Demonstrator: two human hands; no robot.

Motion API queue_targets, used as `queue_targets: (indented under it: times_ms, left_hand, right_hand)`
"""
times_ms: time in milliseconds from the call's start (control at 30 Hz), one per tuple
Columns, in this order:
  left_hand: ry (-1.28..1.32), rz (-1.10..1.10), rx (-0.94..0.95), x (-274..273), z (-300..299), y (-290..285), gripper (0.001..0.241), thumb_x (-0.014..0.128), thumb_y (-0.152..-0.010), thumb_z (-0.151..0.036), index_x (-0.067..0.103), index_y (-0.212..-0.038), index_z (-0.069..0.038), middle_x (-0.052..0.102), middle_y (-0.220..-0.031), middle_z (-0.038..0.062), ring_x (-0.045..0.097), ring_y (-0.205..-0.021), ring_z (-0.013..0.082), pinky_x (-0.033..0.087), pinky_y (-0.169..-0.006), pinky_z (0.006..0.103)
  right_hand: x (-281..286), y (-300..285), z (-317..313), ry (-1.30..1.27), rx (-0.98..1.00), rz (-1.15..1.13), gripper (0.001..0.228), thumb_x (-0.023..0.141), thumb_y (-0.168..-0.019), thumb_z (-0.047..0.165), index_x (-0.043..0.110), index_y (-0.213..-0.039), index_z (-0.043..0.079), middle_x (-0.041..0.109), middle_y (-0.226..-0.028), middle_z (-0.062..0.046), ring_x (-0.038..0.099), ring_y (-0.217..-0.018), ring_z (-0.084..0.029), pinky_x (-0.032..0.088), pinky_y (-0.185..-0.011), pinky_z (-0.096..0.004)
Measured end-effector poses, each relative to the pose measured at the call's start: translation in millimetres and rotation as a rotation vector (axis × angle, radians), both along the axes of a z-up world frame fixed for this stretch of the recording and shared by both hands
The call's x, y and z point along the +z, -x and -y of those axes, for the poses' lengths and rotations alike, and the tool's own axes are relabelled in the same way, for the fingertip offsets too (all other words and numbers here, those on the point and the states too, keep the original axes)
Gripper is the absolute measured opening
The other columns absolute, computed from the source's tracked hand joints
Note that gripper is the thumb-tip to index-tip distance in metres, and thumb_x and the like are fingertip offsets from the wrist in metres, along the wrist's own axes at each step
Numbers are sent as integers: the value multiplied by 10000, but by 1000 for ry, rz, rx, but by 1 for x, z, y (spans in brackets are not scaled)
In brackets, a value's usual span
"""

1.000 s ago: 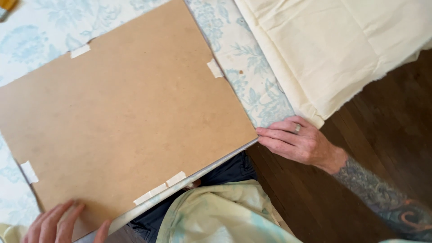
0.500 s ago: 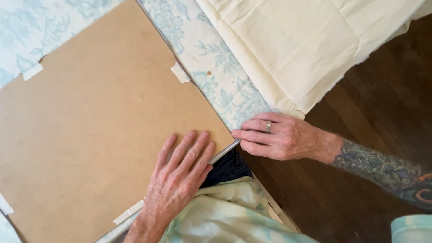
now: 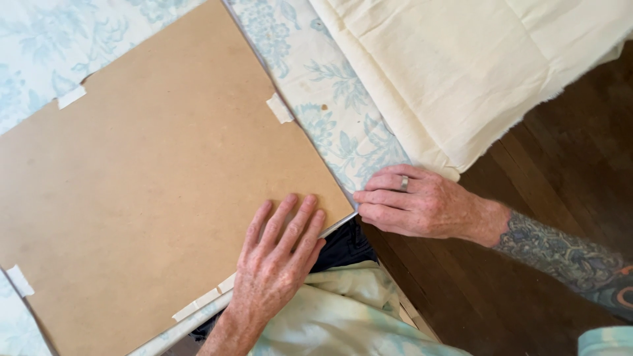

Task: Applying and folding masking tape along the edges of a board to secure it, likely as part of a framing or finishing process.

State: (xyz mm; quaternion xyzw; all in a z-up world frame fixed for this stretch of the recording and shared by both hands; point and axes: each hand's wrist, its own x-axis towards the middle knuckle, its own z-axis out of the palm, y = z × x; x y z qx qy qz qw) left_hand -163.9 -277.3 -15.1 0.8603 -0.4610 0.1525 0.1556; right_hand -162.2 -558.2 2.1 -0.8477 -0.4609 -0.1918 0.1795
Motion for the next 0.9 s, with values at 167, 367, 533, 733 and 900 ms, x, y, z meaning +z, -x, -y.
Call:
queue_targets:
  times_ms: [167,367,533,733,900]
  left_hand:
    - [12,-57,15,4,-3,3,385,713,-1040,-268,636,-1347,-48,588,-1463,128,584,-1334,339,468,-1114,542]
    - [39,-74,28,1,-3,6,325,617,-1071,-163,618,-1364,-21,581,-1469,146,563,-1344,370,457,-1116,584]
    - [25,-75,27,-2,-7,5,358,647,-1064,-186,602,-1383,-30,566,-1485,130,549,-1361,356,447,-1129,575]
    - [56,-68,42,0,-8,5,354,698,-1043,-202,625,-1348,-37,591,-1457,119,572,-1331,334,467,-1110,547]
    - [58,-74,80,3,-11,10,347,678,-1037,-156,617,-1360,-45,585,-1465,107,561,-1335,319,446,-1120,527]
  right_hand:
    - [-8,7,-5,16,-58,-85,207,802,-946,176,708,-1085,55,740,-1139,-101,680,-1015,-227,597,-854,-366]
    - [-1,11,-12,9,-125,-97,196,802,-945,173,718,-1092,75,739,-1183,-68,680,-1045,-204,573,-861,-346]
    - [5,10,-21,-2,-128,-100,184,791,-944,130,711,-1085,42,745,-1156,-85,691,-1015,-215,576,-814,-350]
    - [4,15,-21,-14,-177,-142,288,820,-925,93,694,-1168,5,753,-1178,-94,697,-1050,-209,576,-911,-348]
    - [11,24,-41,-44,-195,-123,223,812,-931,75,724,-1116,-13,733,-1176,-137,689,-1027,-268,584,-937,-371]
